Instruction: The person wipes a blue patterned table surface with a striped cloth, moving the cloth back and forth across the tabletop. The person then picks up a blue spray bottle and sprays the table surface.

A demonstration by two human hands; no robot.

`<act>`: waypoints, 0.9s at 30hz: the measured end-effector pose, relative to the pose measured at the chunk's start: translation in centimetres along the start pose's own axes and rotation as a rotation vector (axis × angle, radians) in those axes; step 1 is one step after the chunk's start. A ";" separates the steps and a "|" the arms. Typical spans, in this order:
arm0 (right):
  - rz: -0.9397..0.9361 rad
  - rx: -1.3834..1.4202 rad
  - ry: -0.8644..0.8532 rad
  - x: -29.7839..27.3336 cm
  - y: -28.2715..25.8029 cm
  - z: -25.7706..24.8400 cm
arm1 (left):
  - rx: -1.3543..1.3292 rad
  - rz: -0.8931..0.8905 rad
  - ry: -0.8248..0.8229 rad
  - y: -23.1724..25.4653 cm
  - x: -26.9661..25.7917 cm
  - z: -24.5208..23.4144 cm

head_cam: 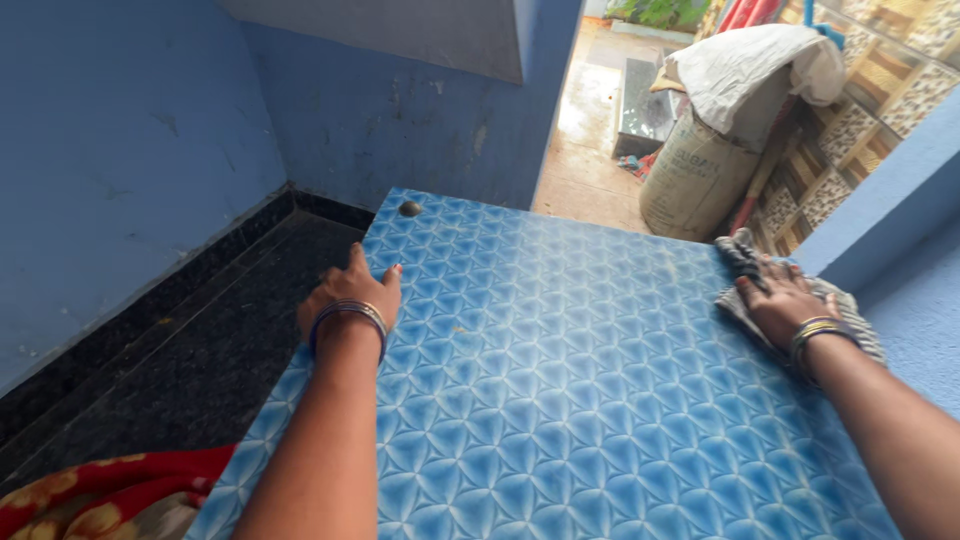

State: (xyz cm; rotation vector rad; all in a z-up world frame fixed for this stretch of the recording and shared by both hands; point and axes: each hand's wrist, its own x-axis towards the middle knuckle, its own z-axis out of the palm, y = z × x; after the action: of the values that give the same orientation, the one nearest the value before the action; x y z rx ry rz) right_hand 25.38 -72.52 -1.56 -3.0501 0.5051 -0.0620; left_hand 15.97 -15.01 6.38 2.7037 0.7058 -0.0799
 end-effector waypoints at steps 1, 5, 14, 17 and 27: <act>-0.007 -0.004 0.000 0.4 0.1 0.2 | -0.012 -0.011 -0.009 -0.1 0.1 0.0; 0.010 0.006 0.000 1.7 0.3 0.2 | -0.064 -0.036 -0.016 -0.1 0.0 0.0; 0.553 0.189 0.333 0.9 -2.6 -0.1 | -0.117 -0.037 0.002 -0.1 -0.8 -1.0; 0.533 0.122 0.176 1.6 -4.4 0.6 | -0.128 -0.072 -0.060 0.1 -1.0 -1.0; -0.247 0.104 0.043 6.2 1.0 1.9 | -0.100 -0.054 -0.048 0.3 -0.5 -0.9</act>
State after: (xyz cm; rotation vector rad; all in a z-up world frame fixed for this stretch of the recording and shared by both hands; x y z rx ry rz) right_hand 31.03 -75.34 -3.33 -2.9961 0.1193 -0.1580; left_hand 15.67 -15.13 7.35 2.5793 0.7478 -0.1183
